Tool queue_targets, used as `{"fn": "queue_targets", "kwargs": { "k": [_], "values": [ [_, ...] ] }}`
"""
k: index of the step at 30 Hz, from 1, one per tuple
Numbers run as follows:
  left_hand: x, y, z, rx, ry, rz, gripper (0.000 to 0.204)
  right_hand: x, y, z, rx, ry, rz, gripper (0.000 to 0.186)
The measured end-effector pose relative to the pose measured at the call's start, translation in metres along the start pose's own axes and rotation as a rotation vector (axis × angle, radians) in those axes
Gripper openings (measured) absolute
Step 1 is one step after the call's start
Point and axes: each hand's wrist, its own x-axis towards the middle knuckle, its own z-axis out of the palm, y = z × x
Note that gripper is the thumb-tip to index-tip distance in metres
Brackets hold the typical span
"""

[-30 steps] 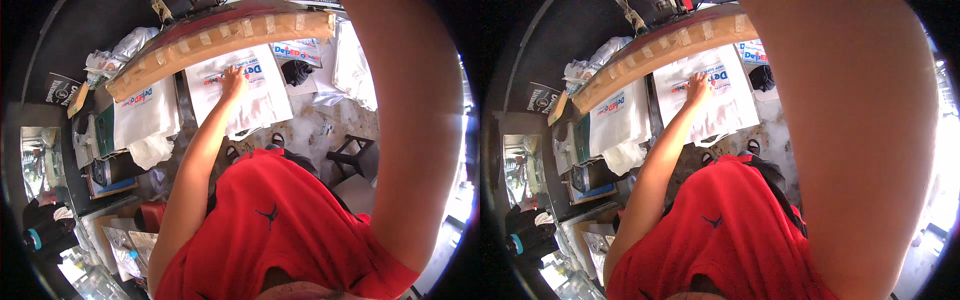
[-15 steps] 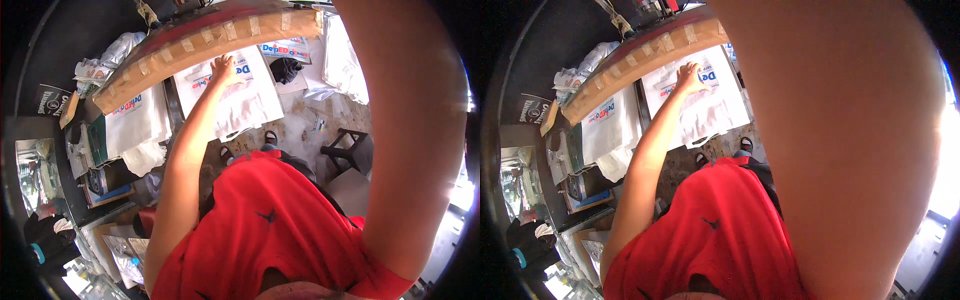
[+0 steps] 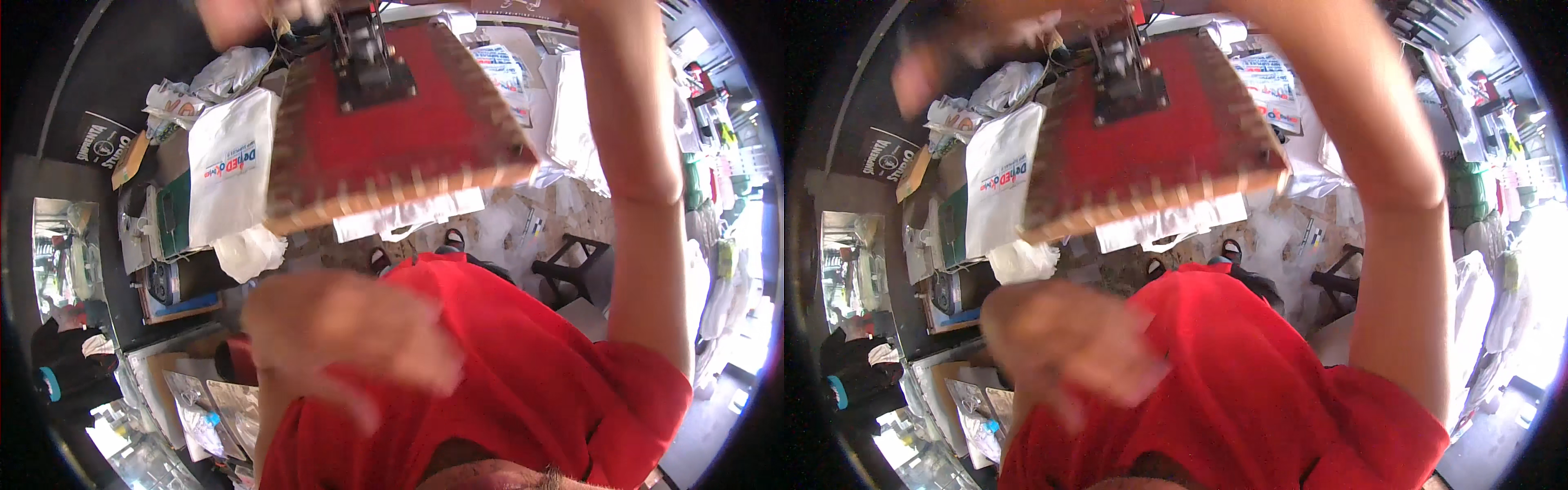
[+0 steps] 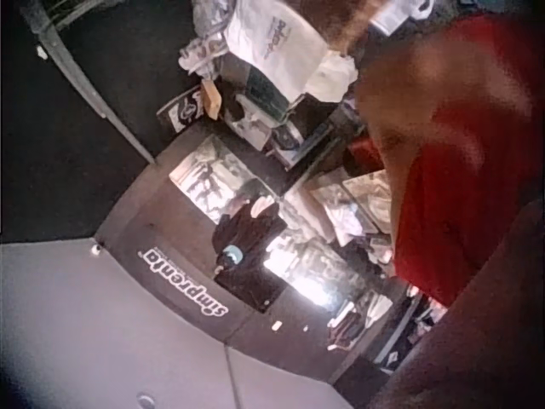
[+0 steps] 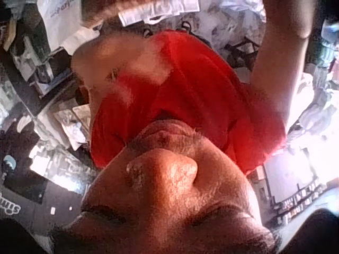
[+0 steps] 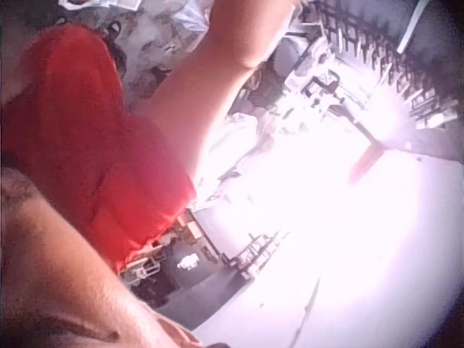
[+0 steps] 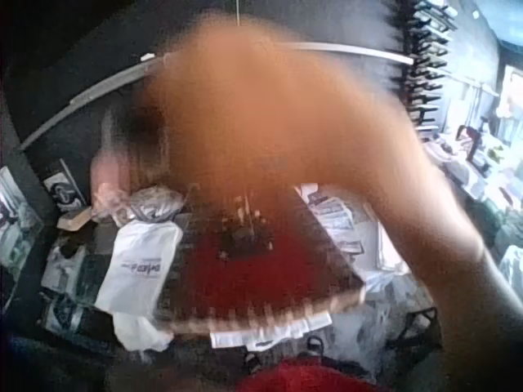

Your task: The person prepares bags for printing by stacking them, aligning a transfer film on a bag, using a heat press, and rubbing the film with a handheld applicator.

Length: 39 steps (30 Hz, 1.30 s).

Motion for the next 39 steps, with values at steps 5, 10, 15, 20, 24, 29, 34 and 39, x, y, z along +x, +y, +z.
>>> {"fn": "queue_targets", "kwargs": {
  "k": [5, 10, 15, 20, 24, 29, 34, 39],
  "values": [
    [-0.024, -0.025, -0.01, 0.394, 0.627, 0.014, 0.058, -0.075, -0.015, 0.124, 0.599, 0.013, 0.238, 0.034],
    [-0.035, -0.166, 0.0, 0.761, 0.445, -0.352, 0.088, -0.164, -0.043, 0.226, 0.369, 0.076, 0.658, 0.014],
    [-0.066, -0.205, 0.013, 0.833, 0.405, -0.414, 0.086, -0.19, -0.042, 0.275, 0.496, 0.286, 0.628, 0.019],
    [-0.083, -0.24, 0.015, 0.978, 0.419, -0.251, 0.079, -0.206, -0.031, 0.312, 0.451, 0.203, 0.478, 0.025],
    [-0.086, -0.283, 0.032, 1.097, 0.543, -0.278, 0.079, -0.217, -0.024, 0.34, 0.549, 0.059, 0.629, 0.026],
    [-0.094, -0.282, 0.036, 1.035, 0.48, -0.426, 0.086, -0.221, -0.027, 0.355, 0.395, 0.285, 0.558, 0.024],
    [-0.084, -0.261, 0.031, 0.989, 0.481, -0.48, 0.084, -0.219, -0.029, 0.352, 0.367, 0.32, 0.573, 0.021],
    [-0.077, -0.255, 0.036, 0.944, 0.542, -0.489, 0.078, -0.221, -0.03, 0.347, 0.315, 0.134, 0.615, 0.019]
  ]
}}
